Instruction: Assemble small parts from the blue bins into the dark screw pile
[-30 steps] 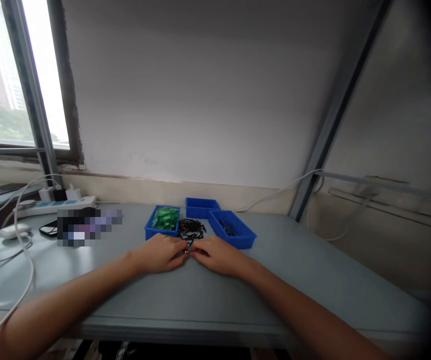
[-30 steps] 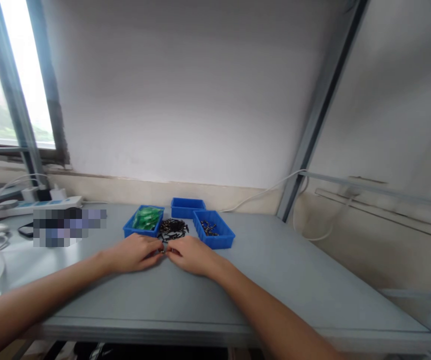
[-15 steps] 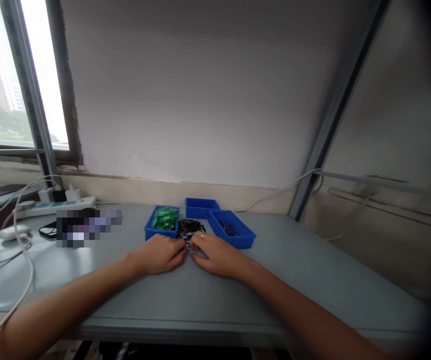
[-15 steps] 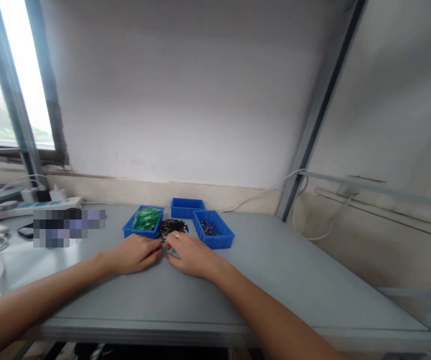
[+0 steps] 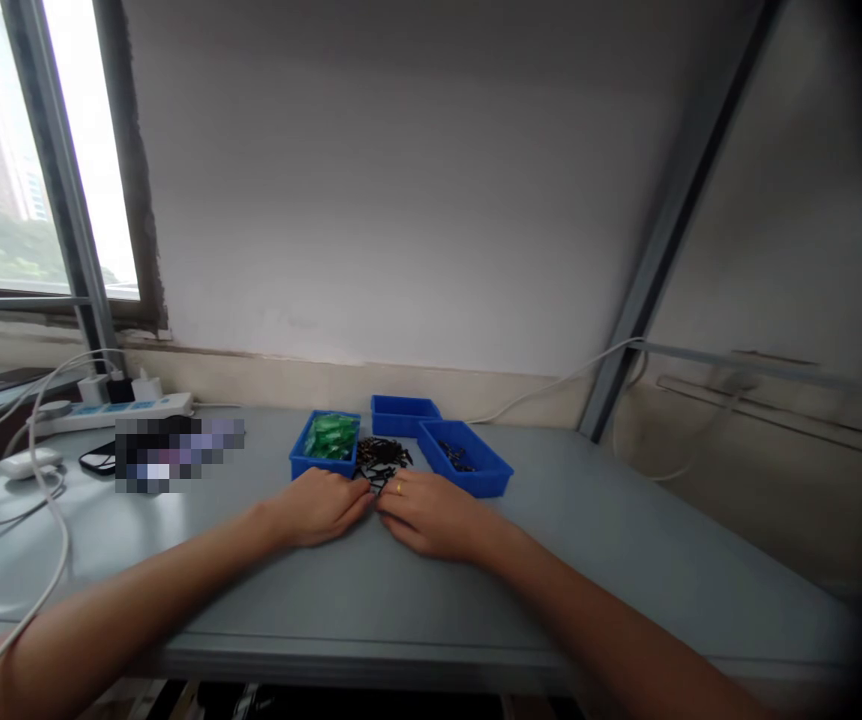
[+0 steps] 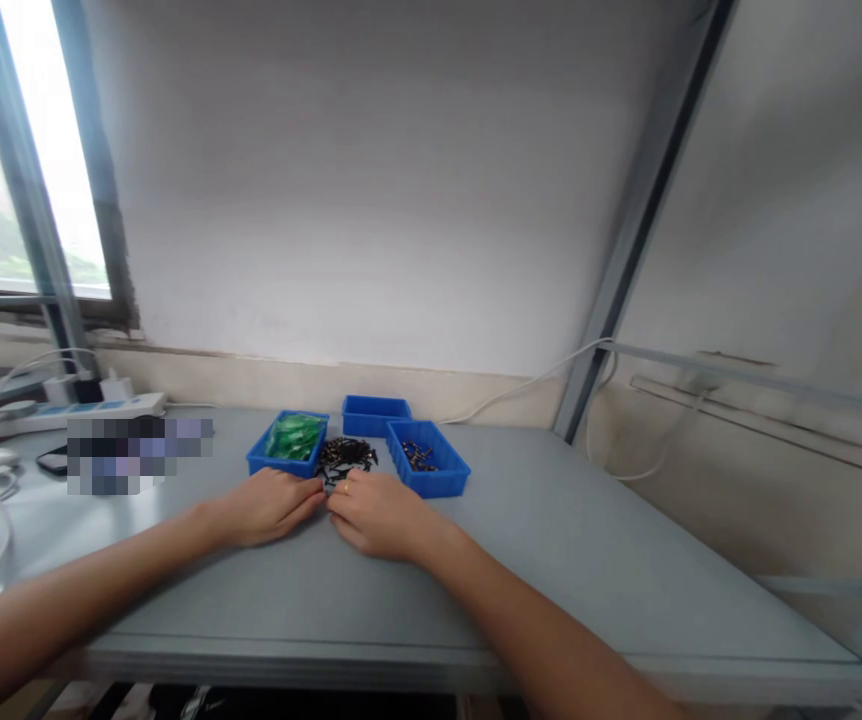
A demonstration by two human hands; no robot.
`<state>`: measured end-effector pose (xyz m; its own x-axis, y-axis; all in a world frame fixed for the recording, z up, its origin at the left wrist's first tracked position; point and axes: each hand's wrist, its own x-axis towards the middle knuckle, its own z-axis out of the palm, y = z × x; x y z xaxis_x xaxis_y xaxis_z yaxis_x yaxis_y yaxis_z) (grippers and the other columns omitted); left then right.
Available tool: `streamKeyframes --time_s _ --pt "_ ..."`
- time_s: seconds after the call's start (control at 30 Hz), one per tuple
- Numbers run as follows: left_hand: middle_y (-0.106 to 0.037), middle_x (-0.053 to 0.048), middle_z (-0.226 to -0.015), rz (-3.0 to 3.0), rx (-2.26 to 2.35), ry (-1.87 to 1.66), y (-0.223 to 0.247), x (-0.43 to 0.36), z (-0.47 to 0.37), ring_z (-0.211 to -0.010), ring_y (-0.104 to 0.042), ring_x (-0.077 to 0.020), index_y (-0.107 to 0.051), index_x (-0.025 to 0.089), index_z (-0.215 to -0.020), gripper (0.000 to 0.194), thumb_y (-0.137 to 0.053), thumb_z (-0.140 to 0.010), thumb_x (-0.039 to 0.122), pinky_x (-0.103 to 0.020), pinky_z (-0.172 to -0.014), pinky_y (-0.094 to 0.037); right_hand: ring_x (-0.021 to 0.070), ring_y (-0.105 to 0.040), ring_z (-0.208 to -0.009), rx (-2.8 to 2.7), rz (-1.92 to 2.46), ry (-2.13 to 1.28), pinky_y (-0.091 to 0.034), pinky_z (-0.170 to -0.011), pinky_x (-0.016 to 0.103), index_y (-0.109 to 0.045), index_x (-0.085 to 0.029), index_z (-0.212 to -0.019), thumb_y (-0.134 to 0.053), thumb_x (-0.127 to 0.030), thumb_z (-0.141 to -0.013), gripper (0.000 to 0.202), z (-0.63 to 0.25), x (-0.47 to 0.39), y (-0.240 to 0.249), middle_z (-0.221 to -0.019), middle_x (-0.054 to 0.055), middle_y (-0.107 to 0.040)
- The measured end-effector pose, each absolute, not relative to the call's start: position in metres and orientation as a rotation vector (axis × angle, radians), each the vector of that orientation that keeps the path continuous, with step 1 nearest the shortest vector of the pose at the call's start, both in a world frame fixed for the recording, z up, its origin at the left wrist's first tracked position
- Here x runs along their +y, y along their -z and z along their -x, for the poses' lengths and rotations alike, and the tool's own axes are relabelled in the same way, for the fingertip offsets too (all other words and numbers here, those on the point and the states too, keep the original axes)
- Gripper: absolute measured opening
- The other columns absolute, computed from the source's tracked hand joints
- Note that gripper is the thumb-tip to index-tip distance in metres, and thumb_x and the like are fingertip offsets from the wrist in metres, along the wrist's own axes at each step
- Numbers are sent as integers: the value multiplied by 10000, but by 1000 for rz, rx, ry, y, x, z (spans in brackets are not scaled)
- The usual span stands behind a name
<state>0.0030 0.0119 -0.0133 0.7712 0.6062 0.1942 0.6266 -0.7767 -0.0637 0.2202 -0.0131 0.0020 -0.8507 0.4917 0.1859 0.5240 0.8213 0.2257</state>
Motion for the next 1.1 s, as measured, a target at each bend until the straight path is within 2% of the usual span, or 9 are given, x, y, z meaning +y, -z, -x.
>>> streamKeyframes --time_s 0.1,0.27,0.43,0.53,0.63,0.73,0.9,1.1 --pt "-706 -84 -779 2811 -1051 221 11 12 -4 -679 -687 -258 -605 181 -919 334 -361 -1067 354 -322 -624 -496 235 -608 -898 -2738 970 409 -465 -833 357 -696 -156 -932 -505 -195 -995 205 -230 -8 -12 -915 96 -713" --pt "-720 -86 -808 2754 -1112 78 9 10 -5 -745 -709 -275 -635 171 -1016 268 -443 -1037 356 -329 -644 -516 264 -630 -1028 -2418 1539 459 -437 -905 353 -703 -119 -1062 -441 -164 -1017 269 -255 8 -26 -1074 134 -722" --pt "-725 -83 -825 2750 -1113 33 9 9 -5 -762 -715 -280 -639 177 -1032 235 -466 -1027 336 -339 -647 -528 262 -669 -980 -2356 1873 400 -438 -798 316 -708 -121 -1043 -404 -124 -1011 306 -272 18 -22 -1042 145 -734" --pt "-724 -83 -826 2763 -1103 54 9 9 -4 -765 -717 -280 -644 177 -1011 217 -485 -1019 325 -337 -647 -528 254 -675 -958 -2353 1904 380 -435 -775 307 -706 -127 -1072 -398 -132 -1017 313 -274 19 -19 -1032 142 -734" --pt "-716 -77 -796 2776 -1086 81 10 10 -4 -747 -714 -278 -642 177 -984 210 -487 -1015 315 -335 -635 -522 256 -644 -1042 -2358 1777 446 -431 -863 317 -690 -132 -1138 -420 -166 -1024 295 -266 17 -19 -1107 137 -713" --pt "-712 -76 -779 2781 -1073 111 12 11 -3 -729 -710 -271 -643 176 -967 207 -492 -1009 310 -327 -624 -515 264 -613 -1087 -2466 1599 559 -423 -923 338 -695 -132 -1114 -459 -180 -1015 261 -249 15 -19 -1137 139 -696" --pt "-715 -72 -781 2772 -1083 102 13 11 -4 -725 -709 -267 -647 179 -970 194 -508 -1004 309 -325 -628 -520 278 -611 -1141 -2733 1611 595 -435 -931 360 -700 -121 -1146 -461 -71 -976 298 -215 25 -19 -1162 168 -706" --pt "-718 -74 -799 2784 -1072 96 10 10 -4 -752 -713 -269 -650 179 -955 189 -515 -1001 303 -329 -647 -530 301 -670 -1109 -2746 1748 545 -486 -893 369 -733 -101 -1129 -465 -26 -951 330 -200 54 -21 -1144 202 -731"
